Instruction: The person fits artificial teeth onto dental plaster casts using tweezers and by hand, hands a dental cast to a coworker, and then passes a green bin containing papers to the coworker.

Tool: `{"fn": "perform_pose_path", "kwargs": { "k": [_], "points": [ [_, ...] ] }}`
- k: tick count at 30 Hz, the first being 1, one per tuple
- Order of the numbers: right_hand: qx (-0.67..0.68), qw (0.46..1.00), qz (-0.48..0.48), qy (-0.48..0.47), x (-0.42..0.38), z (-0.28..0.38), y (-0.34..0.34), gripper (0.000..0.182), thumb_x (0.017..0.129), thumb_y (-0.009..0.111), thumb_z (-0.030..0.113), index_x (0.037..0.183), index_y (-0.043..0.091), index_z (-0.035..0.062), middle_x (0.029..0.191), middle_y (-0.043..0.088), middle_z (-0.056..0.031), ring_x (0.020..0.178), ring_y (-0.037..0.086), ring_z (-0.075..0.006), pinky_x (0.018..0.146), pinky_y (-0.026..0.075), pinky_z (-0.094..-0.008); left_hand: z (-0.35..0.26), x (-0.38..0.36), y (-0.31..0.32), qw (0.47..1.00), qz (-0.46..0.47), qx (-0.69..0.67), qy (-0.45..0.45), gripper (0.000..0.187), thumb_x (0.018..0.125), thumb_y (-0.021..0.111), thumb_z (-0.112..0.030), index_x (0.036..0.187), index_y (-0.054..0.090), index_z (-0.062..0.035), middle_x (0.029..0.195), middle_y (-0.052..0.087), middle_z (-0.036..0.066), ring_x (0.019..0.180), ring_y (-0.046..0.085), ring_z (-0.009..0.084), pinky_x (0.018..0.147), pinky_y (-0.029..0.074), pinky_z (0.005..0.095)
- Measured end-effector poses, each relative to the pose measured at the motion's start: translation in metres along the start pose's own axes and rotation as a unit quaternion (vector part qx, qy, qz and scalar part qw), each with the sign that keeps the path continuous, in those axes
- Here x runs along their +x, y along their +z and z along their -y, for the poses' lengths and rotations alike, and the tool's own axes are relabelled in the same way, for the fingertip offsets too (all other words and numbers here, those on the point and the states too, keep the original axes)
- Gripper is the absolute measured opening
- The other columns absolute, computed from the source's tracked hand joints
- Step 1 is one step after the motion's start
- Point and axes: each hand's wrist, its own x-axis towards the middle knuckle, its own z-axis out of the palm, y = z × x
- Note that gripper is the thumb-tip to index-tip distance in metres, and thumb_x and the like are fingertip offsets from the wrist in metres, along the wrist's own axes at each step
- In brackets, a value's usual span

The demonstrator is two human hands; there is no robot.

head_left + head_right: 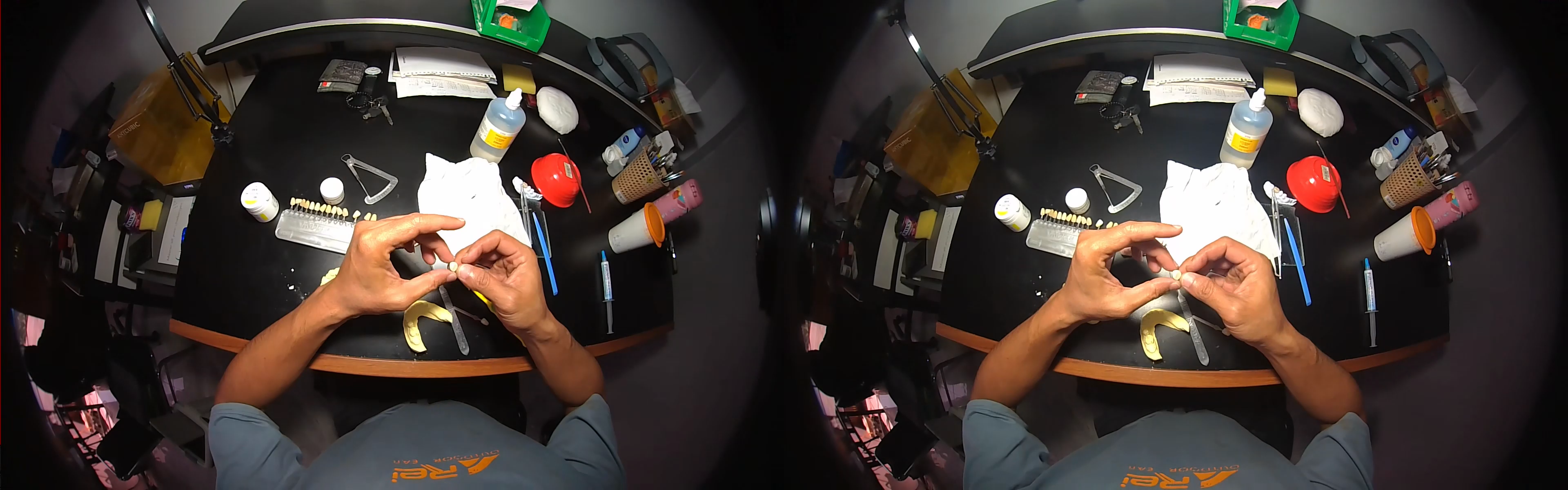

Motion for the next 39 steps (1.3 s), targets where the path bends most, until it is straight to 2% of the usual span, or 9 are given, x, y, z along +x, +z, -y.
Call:
{"fn": "perform_pose_path", "kwargs": {
  "k": [8,18,27,30,33,39],
  "points": [
    [-0.034,0.999,-0.008,-0.005,-0.0006,0.0035,0.0045,0.011,0.097,0.072,-0.004,0.107,0.066,-0.0048,0.107,0.072,-0.0145,0.101,0.072,-0.0157,0.09,0.062,-0.0277,0.0017,0.0034,0.0019,0.991,-0.021,0.086,0.098,0.054,0.074,0.09,0.0,0.125,0.074,0.0011,0.097,0.08,0.012,0.082,0.078,0.0173,0.071,0.06,0.0276],
    [-0.027,0.999,-0.016,-0.017,-0.0005,0.0001,0.0044,0.012,0.097,0.072,-0.004,0.109,0.068,-0.0064,0.107,0.073,-0.0135,0.101,0.072,-0.0151,0.088,0.062,-0.0264,0.0054,0.0016,0.0055,0.992,-0.039,0.067,0.099,0.06,0.073,0.089,0.002,0.131,0.07,0.0009,0.092,0.078,0.009,0.081,0.078,0.0161,0.067,0.06,0.0258],
    [-0.058,0.997,-0.017,-0.04,-0.0009,-0.0017,0.0061,0.013,0.097,0.074,-0.002,0.109,0.07,-0.0054,0.107,0.074,-0.0131,0.094,0.071,-0.0117,0.081,0.059,-0.0254,0.002,0.0026,0.0066,0.992,-0.053,0.061,0.099,0.064,0.073,0.087,0.003,0.134,0.069,-0.0017,0.086,0.076,0.006,0.077,0.075,0.0143,0.065,0.058,0.0245],
    [-0.059,0.997,-0.024,-0.037,-0.0013,-0.0002,0.0068,0.013,0.097,0.075,-0.002,0.108,0.07,-0.0049,0.106,0.075,-0.0131,0.093,0.071,-0.0117,0.081,0.059,-0.0255,0.0037,0.0014,0.0062,0.993,-0.054,0.059,0.088,0.063,0.073,0.088,0.002,0.133,0.07,-0.0019,0.084,0.076,0.006,0.076,0.075,0.0141,0.064,0.057,0.0245],
    [-0.062,0.997,-0.02,-0.04,-0.0011,0.0001,0.0063,0.011,0.097,0.074,-0.002,0.107,0.07,-0.0045,0.106,0.075,-0.0136,0.093,0.071,-0.0118,0.083,0.058,-0.0262,0.0009,0.0006,0.0069,0.994,-0.058,0.057,0.068,0.064,0.072,0.088,0.0,0.133,0.071,-0.0052,0.085,0.076,0.005,0.072,0.071,0.0156,0.069,0.056,0.0299],
    [-0.057,0.997,-0.013,-0.055,-0.0009,-0.0017,0.0052,0.011,0.097,0.073,-0.002,0.107,0.069,-0.0041,0.106,0.075,-0.014,0.095,0.071,-0.0121,0.083,0.058,-0.0263,0.001,0.0006,0.0073,0.993,-0.068,0.074,0.068,0.058,0.072,0.089,-0.003,0.127,0.074,-0.0051,0.082,0.076,0.004,0.071,0.071,0.0146,0.068,0.054,0.0288]
  ]
}}
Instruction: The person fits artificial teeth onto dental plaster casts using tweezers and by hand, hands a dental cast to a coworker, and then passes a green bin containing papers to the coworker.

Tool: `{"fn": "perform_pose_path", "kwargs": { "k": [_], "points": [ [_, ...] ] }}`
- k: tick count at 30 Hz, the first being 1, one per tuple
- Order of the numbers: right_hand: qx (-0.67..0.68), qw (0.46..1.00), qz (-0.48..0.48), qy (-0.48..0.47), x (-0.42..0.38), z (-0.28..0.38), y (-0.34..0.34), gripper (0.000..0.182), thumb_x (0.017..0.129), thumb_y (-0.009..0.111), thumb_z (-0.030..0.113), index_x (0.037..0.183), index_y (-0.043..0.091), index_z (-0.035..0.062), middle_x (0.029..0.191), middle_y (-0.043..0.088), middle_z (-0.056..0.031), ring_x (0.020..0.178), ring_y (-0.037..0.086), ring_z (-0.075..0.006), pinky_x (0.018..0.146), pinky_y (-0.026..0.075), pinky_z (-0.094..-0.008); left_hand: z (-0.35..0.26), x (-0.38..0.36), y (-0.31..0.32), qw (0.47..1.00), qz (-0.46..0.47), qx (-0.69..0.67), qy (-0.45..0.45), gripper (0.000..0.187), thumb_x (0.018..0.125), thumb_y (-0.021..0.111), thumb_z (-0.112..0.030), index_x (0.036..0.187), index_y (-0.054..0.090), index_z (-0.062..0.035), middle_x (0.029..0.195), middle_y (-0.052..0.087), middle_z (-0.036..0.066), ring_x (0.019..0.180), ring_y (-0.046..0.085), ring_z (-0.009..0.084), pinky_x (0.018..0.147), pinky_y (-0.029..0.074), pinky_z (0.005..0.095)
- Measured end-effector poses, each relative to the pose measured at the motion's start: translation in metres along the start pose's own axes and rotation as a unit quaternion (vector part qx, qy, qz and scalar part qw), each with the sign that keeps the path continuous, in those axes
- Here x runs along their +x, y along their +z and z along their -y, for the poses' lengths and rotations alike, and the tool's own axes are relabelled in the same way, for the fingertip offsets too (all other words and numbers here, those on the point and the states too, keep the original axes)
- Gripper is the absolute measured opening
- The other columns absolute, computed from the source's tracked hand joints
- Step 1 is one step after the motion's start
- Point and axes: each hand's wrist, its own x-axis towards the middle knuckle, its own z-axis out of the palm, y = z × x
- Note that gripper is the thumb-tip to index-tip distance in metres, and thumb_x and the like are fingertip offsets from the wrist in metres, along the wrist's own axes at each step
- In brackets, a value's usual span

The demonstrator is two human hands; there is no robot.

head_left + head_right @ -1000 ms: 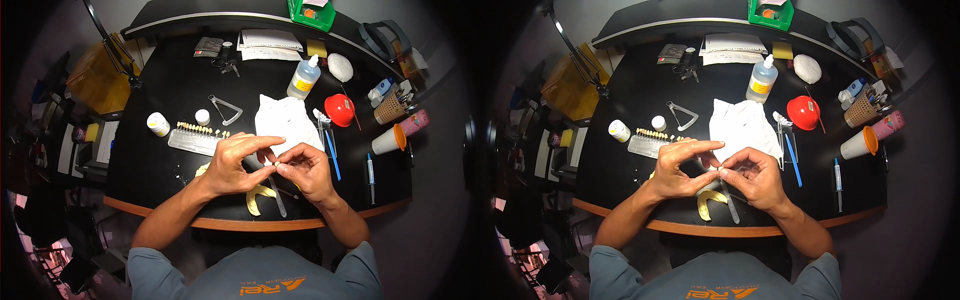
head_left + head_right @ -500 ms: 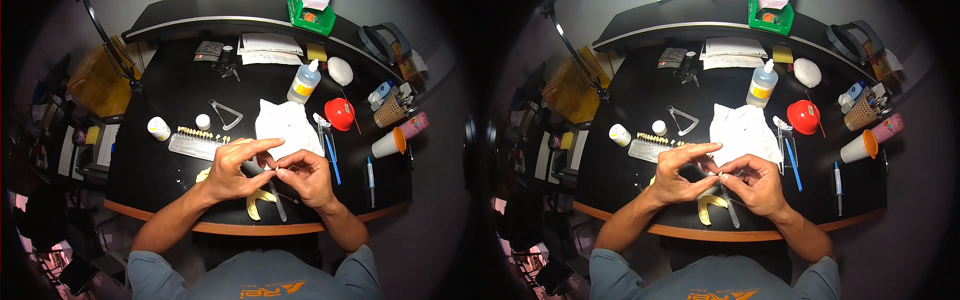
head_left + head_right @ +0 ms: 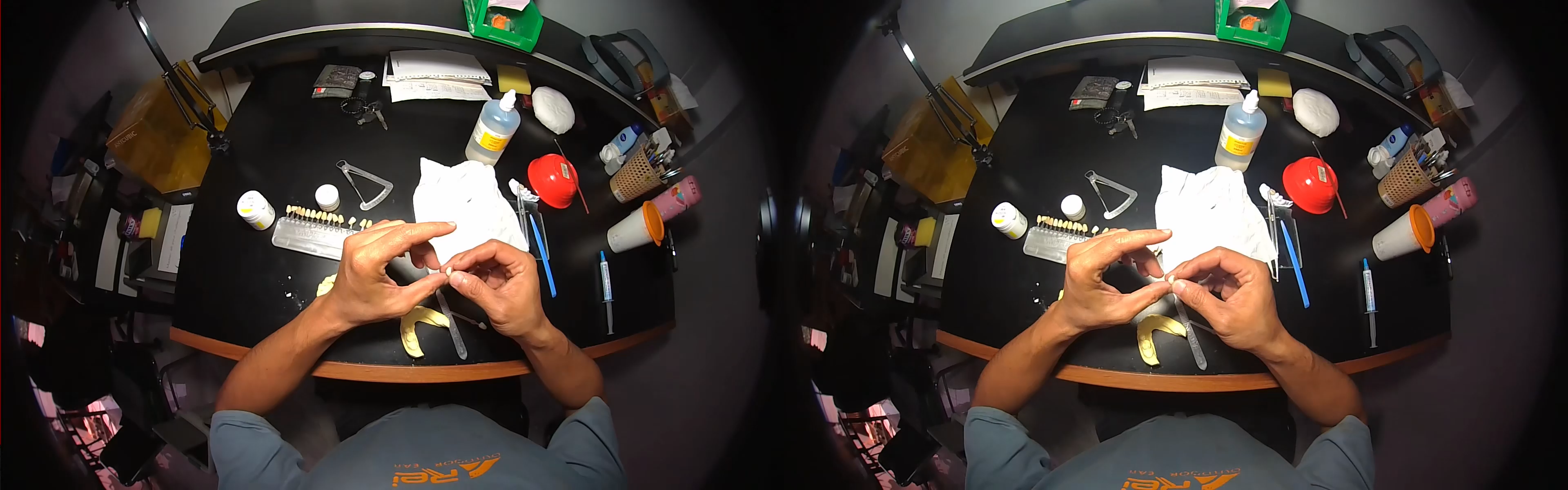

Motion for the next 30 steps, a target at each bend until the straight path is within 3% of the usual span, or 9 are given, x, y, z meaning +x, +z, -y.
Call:
{"fn": "perform_pose_path", "kwargs": {
  "k": [14,20,24,30],
  "points": [
    [0.057,0.997,0.01,0.054,0.001,0.001,-0.005,0.01,0.099,0.07,-0.002,0.108,0.066,-0.0048,0.105,0.075,-0.0156,0.1,0.071,-0.0157,0.094,0.058,-0.0311,-0.002,0.004,-0.006,0.998,0.025,0.033,0.037,0.012,0.075,0.091,-0.009,0.081,0.08,-0.0095,0.07,0.074,0.001,0.06,0.066,0.0128,0.061,0.045,0.0287],
    [0.076,0.994,0.019,0.074,0.002,-0.001,-0.009,0.01,0.099,0.071,-0.001,0.108,0.065,-0.0042,0.106,0.075,-0.0161,0.1,0.072,-0.0165,0.094,0.058,-0.032,0.0,0.003,-0.01,0.997,0.045,0.04,0.054,0.011,0.078,0.089,-0.013,0.076,0.079,-0.0113,0.063,0.07,0.0,0.054,0.061,0.0128,0.058,0.039,0.0306],
    [0.098,0.992,0.021,0.071,0.002,0.0,-0.006,0.011,0.099,0.071,0.0,0.108,0.065,-0.004,0.105,0.075,-0.0159,0.101,0.073,-0.017,0.095,0.058,-0.0325,-0.003,0.004,-0.014,0.996,0.051,0.063,0.047,0.02,0.077,0.09,-0.014,0.068,0.072,-0.0121,0.06,0.065,-0.001,0.052,0.058,0.0132,0.057,0.036,0.031],
    [0.088,0.995,0.03,0.038,0.001,-0.001,-0.006,0.01,0.1,0.07,-0.001,0.108,0.066,-0.0041,0.105,0.075,-0.0161,0.101,0.073,-0.017,0.094,0.058,-0.0308,-0.001,0.006,-0.013,0.996,0.022,0.074,0.043,0.025,0.073,0.092,-0.015,0.073,0.067,-0.0102,0.074,0.07,-0.001,0.067,0.065,0.0158,0.065,0.039,0.0321]
  ]
}}
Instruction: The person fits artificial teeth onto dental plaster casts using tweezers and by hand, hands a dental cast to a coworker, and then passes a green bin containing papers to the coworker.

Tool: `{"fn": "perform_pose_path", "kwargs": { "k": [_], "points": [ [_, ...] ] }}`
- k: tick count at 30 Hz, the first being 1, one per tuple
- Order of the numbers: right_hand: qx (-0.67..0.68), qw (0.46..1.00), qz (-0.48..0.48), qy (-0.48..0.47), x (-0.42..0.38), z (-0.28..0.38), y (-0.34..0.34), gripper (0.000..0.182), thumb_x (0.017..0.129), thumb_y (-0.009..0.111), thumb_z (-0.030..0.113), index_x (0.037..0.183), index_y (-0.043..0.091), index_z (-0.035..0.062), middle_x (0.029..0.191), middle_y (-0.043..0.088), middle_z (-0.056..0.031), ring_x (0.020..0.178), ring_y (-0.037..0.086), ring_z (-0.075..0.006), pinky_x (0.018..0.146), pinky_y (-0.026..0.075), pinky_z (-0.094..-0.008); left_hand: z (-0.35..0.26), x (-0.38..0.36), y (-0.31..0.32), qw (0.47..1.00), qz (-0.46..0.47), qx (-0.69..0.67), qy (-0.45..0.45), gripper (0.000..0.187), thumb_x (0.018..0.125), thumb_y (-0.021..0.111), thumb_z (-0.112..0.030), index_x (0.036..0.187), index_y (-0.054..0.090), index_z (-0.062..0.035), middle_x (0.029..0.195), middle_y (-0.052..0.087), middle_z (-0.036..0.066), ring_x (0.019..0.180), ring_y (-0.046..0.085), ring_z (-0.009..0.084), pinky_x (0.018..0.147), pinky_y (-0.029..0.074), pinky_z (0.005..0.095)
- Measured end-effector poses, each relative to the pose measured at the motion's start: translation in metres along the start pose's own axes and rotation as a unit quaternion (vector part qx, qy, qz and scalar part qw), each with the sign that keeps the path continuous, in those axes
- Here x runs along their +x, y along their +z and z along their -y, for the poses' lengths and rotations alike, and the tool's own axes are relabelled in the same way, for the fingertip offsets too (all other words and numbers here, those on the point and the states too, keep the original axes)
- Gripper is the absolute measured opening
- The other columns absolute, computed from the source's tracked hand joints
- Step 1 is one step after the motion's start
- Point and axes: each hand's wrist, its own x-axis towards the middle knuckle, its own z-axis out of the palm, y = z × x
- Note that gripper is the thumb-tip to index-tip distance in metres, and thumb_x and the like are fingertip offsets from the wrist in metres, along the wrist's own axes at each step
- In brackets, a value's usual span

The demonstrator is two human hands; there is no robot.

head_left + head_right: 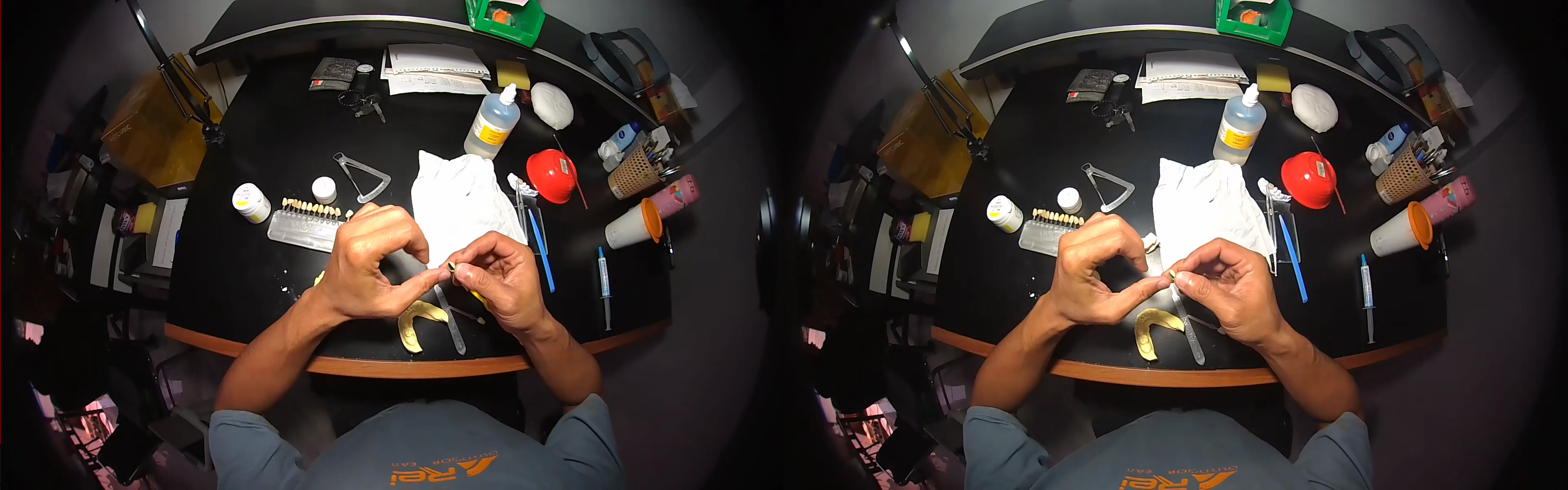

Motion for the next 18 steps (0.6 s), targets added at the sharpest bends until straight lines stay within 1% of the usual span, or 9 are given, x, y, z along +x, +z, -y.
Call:
{"fn": "perform_pose_path", "kwargs": {
  "k": [3,6,18],
  "points": [
    [-0.029,1.0,0.0,-0.009,-0.0008,-0.0028,-0.0014,0.01,0.099,0.07,-0.002,0.108,0.067,-0.0047,0.106,0.075,-0.0161,0.101,0.073,-0.017,0.093,0.058,-0.0304,-0.0012,-0.0004,0.0041,0.999,-0.008,-0.031,-0.015,0.024,0.073,0.092,-0.014,0.077,0.068,-0.0094,0.079,0.072,0.0,0.073,0.068,0.0169,0.072,0.042,0.0323],
    [-0.025,1.0,-0.003,-0.005,-0.001,-0.002,0.0001,0.01,0.099,0.072,-0.002,0.108,0.068,-0.0052,0.107,0.075,-0.0162,0.102,0.072,-0.017,0.093,0.058,-0.0308,-0.0003,-0.0022,0.0054,0.999,-0.001,-0.037,-0.024,0.024,0.074,0.091,-0.013,0.076,0.068,-0.0096,0.079,0.073,0.001,0.074,0.069,0.017,0.075,0.044,0.0322],
    [-0.055,0.998,0.001,-0.032,-0.0006,0.0002,0.0023,0.011,0.097,0.074,-0.003,0.107,0.071,-0.0052,0.108,0.076,-0.0169,0.103,0.073,-0.0183,0.094,0.059,-0.0323,0.0,-0.0028,0.0052,0.999,-0.003,-0.032,-0.022,0.023,0.073,0.091,-0.012,0.075,0.068,-0.0092,0.074,0.072,0.001,0.069,0.068,0.0171,0.074,0.043,0.0321]
  ]
}}
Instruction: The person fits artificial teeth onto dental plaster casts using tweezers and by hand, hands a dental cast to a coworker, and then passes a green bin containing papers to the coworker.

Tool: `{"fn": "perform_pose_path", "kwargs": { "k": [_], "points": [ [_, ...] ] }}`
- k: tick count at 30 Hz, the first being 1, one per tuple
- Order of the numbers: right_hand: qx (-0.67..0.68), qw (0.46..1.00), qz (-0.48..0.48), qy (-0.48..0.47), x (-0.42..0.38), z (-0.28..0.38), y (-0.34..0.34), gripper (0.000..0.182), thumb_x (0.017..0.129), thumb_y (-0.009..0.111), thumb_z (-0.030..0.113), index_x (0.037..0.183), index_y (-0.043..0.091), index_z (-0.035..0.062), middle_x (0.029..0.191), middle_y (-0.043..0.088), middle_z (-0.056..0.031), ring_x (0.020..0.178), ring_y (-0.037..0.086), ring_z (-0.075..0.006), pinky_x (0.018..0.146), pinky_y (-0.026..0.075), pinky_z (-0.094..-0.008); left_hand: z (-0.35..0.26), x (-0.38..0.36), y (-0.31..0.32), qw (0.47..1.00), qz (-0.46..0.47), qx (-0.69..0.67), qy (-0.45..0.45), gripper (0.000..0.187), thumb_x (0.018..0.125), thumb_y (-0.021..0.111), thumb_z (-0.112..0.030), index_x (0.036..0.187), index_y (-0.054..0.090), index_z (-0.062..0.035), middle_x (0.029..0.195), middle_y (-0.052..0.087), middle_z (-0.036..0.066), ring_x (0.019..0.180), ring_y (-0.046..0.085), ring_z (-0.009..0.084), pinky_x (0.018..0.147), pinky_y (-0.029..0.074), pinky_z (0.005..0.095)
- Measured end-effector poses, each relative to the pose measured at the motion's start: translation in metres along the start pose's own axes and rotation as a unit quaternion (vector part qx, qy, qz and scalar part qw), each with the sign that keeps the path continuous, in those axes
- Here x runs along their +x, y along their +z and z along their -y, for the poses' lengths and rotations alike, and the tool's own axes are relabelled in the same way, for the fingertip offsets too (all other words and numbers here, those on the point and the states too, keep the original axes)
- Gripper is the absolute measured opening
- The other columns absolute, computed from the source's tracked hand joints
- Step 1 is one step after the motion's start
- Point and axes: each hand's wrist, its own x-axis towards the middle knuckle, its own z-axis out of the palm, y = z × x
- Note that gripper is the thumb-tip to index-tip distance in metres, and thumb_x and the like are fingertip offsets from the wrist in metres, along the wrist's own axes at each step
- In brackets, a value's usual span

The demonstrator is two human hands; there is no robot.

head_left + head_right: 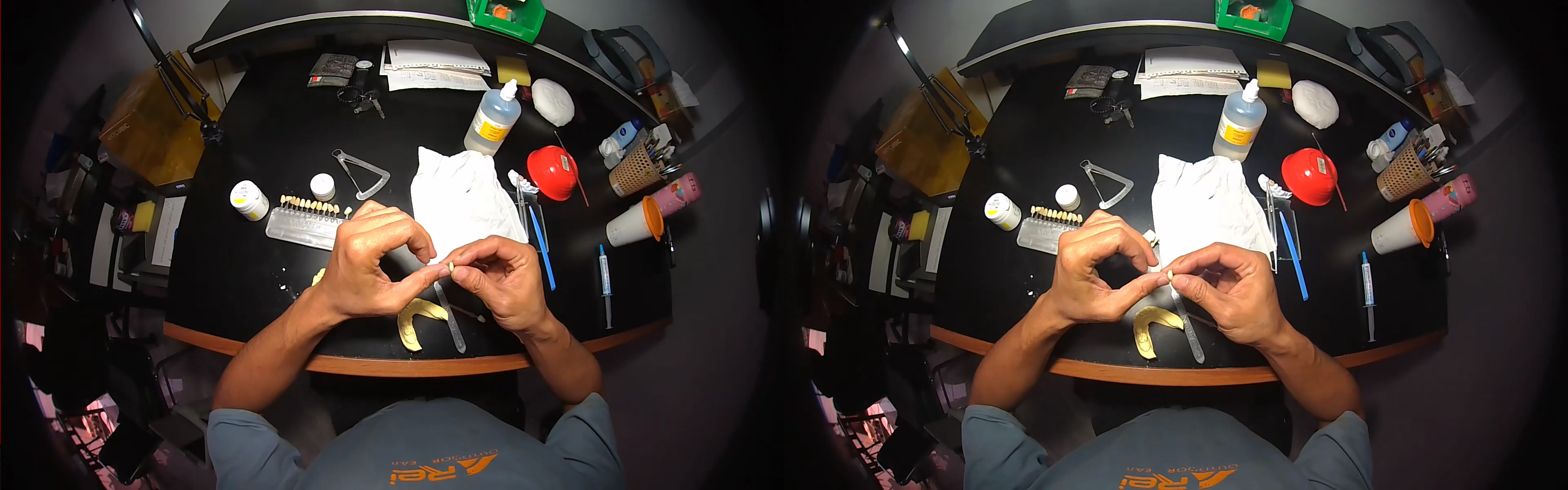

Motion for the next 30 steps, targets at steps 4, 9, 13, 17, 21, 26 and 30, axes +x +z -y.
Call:
{"fn": "perform_pose_path", "kwargs": {
  "k": [4,9,13,17,21,26,30],
  "points": [
    [-0.006,1.0,-0.004,-0.007,-0.001,-0.001,0.0,0.014,0.097,0.074,-0.003,0.11,0.072,-0.0052,0.109,0.076,-0.0158,0.103,0.073,-0.0174,0.094,0.058,-0.0312,0.0,0.0,0.0,1.0,0.0,0.003,0.0,0.023,0.074,0.091,-0.013,0.075,0.069,-0.0091,0.073,0.071,0.001,0.068,0.067,0.0173,0.073,0.043,0.0322],
    [-0.029,1.0,-0.004,-0.006,-0.003,-0.001,-0.001,0.018,0.098,0.074,-0.002,0.115,0.073,-0.0054,0.109,0.077,-0.0136,0.101,0.072,-0.015,0.093,0.057,-0.0293,-0.002,0.002,-0.001,1.0,0.001,0.018,0.001,0.024,0.074,0.092,-0.015,0.075,0.068,-0.0091,0.072,0.07,0.002,0.067,0.066,0.0185,0.072,0.042,0.0328],
    [0.022,0.999,0.004,0.05,-0.002,0.004,-0.001,0.018,0.101,0.072,0.003,0.116,0.074,-0.0047,0.11,0.077,-0.0125,0.101,0.071,-0.0135,0.09,0.057,-0.0279,-0.006,0.0,-0.004,0.998,0.05,0.01,0.034,0.032,0.094,0.069,-0.006,0.066,0.054,-0.0054,0.057,0.046,0.007,0.051,0.043,0.0253,0.061,0.033,0.039],
    [0.062,0.995,0.022,0.08,0.0,0.008,-0.002,0.018,0.104,0.069,0.008,0.116,0.074,-0.0037,0.108,0.076,-0.0112,0.101,0.07,-0.0123,0.091,0.056,-0.0266,-0.014,0.0,0.0,0.998,0.051,0.043,0.014,0.019,0.09,0.071,-0.005,0.074,0.061,-0.0053,0.066,0.059,0.006,0.06,0.052,0.023,0.068,0.039,0.0364],
    [0.043,0.996,0.027,0.066,0.002,0.01,-0.002,0.018,0.103,0.07,0.008,0.116,0.074,-0.0041,0.108,0.076,-0.0105,0.103,0.069,-0.0121,0.092,0.056,-0.0281,-0.022,0.002,0.005,0.998,0.025,0.063,-0.013,0.013,0.08,0.081,-0.004,0.082,0.068,-0.0053,0.076,0.07,0.005,0.068,0.06,0.0203,0.073,0.041,0.0342],
    [0.029,0.999,0.033,0.031,0.001,0.005,-0.005,0.017,0.102,0.071,0.007,0.115,0.075,-0.0035,0.109,0.076,-0.0101,0.103,0.069,-0.0124,0.092,0.056,-0.0287,-0.017,0.002,0.006,0.998,0.031,0.059,-0.002,0.019,0.074,0.086,-0.005,0.08,0.069,-0.0062,0.075,0.07,0.005,0.067,0.062,0.0197,0.073,0.041,0.0344],
    [0.015,0.999,0.032,0.022,0.001,0.004,-0.006,0.017,0.101,0.071,0.006,0.114,0.075,-0.0029,0.108,0.077,-0.0101,0.102,0.07,-0.0124,0.093,0.056,-0.029,-0.015,0.002,0.006,0.997,0.038,0.07,0.004,0.018,0.074,0.086,-0.004,0.079,0.069,-0.0056,0.073,0.07,0.005,0.067,0.063,0.0194,0.075,0.042,0.0341]
  ]
}}
